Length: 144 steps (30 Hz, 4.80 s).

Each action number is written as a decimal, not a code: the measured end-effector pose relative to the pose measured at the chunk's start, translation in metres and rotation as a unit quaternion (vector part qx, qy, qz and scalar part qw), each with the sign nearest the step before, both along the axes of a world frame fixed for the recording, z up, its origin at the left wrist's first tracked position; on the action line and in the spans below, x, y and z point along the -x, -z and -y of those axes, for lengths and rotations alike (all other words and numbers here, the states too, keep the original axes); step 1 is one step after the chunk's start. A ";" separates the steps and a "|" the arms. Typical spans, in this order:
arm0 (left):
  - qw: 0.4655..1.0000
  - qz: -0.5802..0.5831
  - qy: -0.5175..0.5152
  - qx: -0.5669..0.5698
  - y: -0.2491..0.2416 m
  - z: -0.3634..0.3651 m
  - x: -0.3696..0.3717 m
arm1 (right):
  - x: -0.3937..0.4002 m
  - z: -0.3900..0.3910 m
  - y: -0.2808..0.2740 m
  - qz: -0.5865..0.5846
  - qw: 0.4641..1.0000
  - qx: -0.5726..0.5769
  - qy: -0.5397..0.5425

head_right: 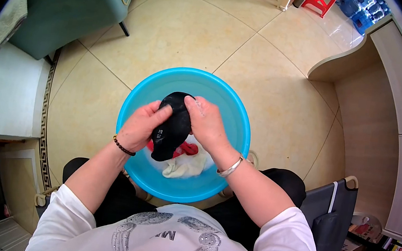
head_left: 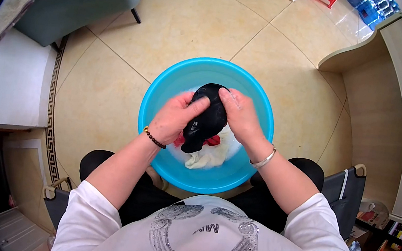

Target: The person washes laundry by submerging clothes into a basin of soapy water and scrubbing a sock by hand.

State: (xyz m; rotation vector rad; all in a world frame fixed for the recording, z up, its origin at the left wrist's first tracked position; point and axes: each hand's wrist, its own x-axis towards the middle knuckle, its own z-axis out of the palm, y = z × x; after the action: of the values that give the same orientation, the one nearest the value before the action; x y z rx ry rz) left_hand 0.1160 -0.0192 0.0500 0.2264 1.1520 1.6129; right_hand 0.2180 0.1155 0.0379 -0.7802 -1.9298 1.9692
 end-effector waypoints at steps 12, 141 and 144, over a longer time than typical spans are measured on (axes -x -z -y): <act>0.997 0.047 0.051 0.028 0.012 0.006 0.003 | 0.002 -0.011 -0.007 -0.047 0.954 0.295 0.034; 0.985 0.139 -0.086 -0.062 0.022 0.003 0.011 | -0.003 0.007 -0.001 0.095 0.990 -0.070 -0.082; 0.981 0.154 -0.108 -0.044 0.021 0.004 0.012 | -0.004 0.005 0.002 0.055 0.994 -0.026 -0.093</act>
State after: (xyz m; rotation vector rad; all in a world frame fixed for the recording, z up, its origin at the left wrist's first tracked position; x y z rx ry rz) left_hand 0.1039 -0.0229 0.0286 -0.0947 0.8899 1.8172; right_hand 0.2223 0.1109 0.0360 -0.7330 -2.1809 2.0095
